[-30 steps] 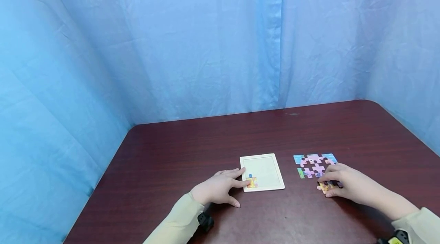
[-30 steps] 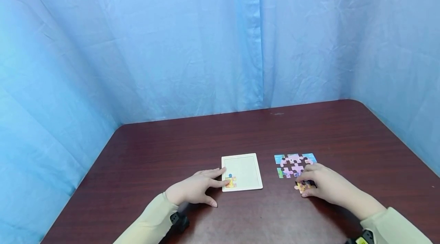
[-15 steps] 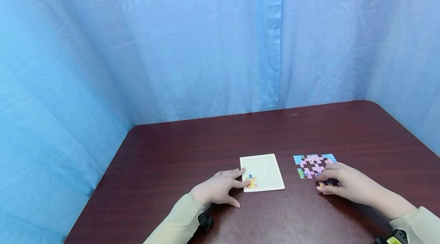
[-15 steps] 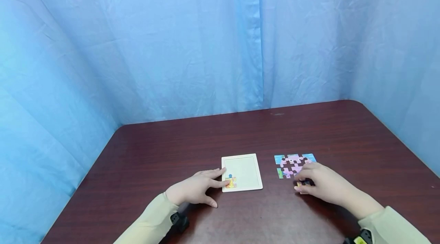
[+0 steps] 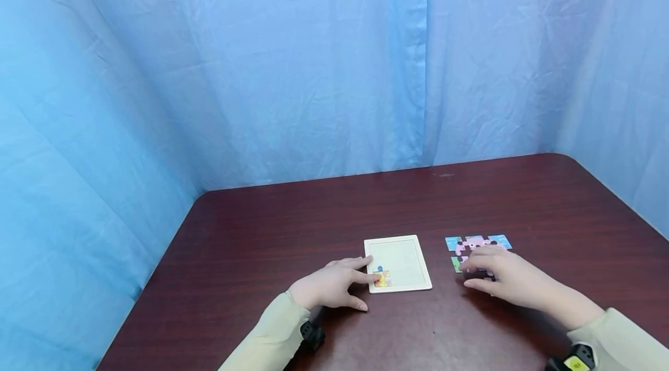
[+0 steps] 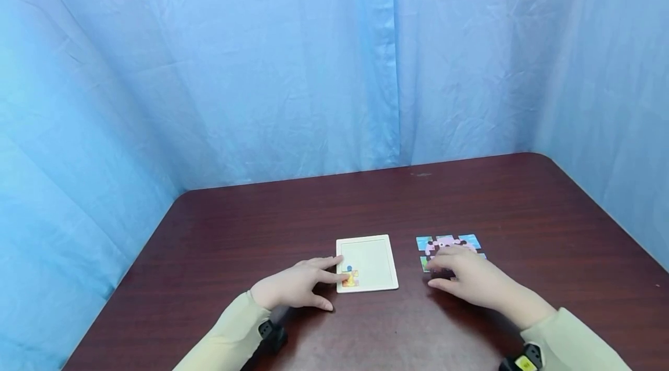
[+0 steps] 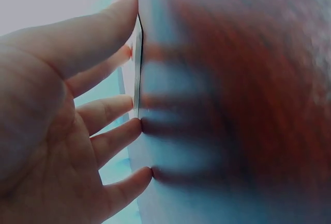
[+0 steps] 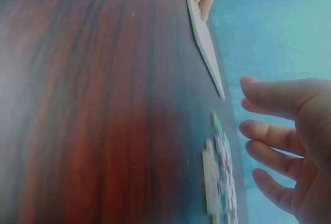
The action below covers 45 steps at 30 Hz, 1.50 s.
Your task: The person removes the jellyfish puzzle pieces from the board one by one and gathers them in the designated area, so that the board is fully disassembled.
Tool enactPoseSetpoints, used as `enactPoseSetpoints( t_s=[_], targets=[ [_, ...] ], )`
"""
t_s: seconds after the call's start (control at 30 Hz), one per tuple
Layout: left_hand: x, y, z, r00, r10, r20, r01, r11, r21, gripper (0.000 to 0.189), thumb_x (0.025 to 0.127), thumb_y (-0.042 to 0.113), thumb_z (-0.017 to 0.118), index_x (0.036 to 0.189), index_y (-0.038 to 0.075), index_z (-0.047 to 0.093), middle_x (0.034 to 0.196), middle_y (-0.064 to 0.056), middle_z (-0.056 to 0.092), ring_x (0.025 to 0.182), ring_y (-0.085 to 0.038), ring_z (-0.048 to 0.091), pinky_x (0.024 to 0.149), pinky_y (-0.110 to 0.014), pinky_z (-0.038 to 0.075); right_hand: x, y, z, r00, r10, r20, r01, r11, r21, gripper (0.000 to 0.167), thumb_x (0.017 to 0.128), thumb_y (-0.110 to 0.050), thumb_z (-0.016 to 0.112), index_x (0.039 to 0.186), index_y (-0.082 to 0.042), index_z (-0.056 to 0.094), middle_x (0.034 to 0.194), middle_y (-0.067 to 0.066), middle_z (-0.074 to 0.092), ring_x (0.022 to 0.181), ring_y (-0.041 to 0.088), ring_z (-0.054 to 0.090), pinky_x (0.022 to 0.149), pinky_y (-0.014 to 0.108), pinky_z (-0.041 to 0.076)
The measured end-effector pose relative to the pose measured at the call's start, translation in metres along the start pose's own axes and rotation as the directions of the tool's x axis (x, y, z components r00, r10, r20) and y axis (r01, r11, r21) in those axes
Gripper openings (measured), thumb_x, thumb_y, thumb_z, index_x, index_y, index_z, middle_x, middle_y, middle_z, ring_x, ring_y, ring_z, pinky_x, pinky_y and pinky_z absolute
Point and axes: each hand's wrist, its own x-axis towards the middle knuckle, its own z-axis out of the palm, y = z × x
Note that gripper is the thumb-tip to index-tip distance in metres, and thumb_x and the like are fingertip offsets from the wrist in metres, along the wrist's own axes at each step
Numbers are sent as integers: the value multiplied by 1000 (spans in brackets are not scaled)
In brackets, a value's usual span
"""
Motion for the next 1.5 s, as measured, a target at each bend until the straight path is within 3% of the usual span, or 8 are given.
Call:
enactPoseSetpoints(
  t_s=[0.53, 0.83, 1.2, 1.5],
  targets=[
    [1, -1, 1, 999, 7, -53, -8, 1000, -15, 54, 85, 42, 67, 136, 28, 53, 152, -2, 36, 139, -19, 34, 108, -42, 34, 33, -29, 15, 990, 43, 131, -66, 983, 173, 10, 84, -21, 72, 94, -24, 70, 86, -17, 59, 79, 2, 50, 70, 26, 46],
    [6, 1, 3, 994, 1, -107, -4, 1000, -20, 52, 85, 41, 68, 133, 23, 57, 147, -5, 43, 136, -20, 38, 109, -40, 31, 45, -42, 29, 978, 89, 188, -121, 978, 169, 12, 84, -25, 71, 95, -21, 71, 88, -15, 60, 82, 3, 51, 73, 28, 48],
    [13, -1, 3, 974, -139, -180, 139, 990, -11, 68, 82, 46, 69, 141, 21, 47, 154, -6, 32, 139, -32, 32, 110, -50, 27, 67, -51, 38, 984, 99, 151, -123, 978, 166, 8, 84, -21, 71, 91, -17, 72, 88, -9, 64, 80, 6, 54, 73, 30, 47],
    [19, -2, 0, 971, -194, -140, 195, 981, -8, 80, 81, 51, 69, 146, 15, 39, 157, -7, 24, 142, -33, 26, 112, -50, 25, 88, -55, 46, 982, 113, 150, -136, 979, 153, 12, 80, -21, 75, 90, -16, 71, 86, -7, 63, 78, 8, 56, 71, 29, 48]
  ],
)
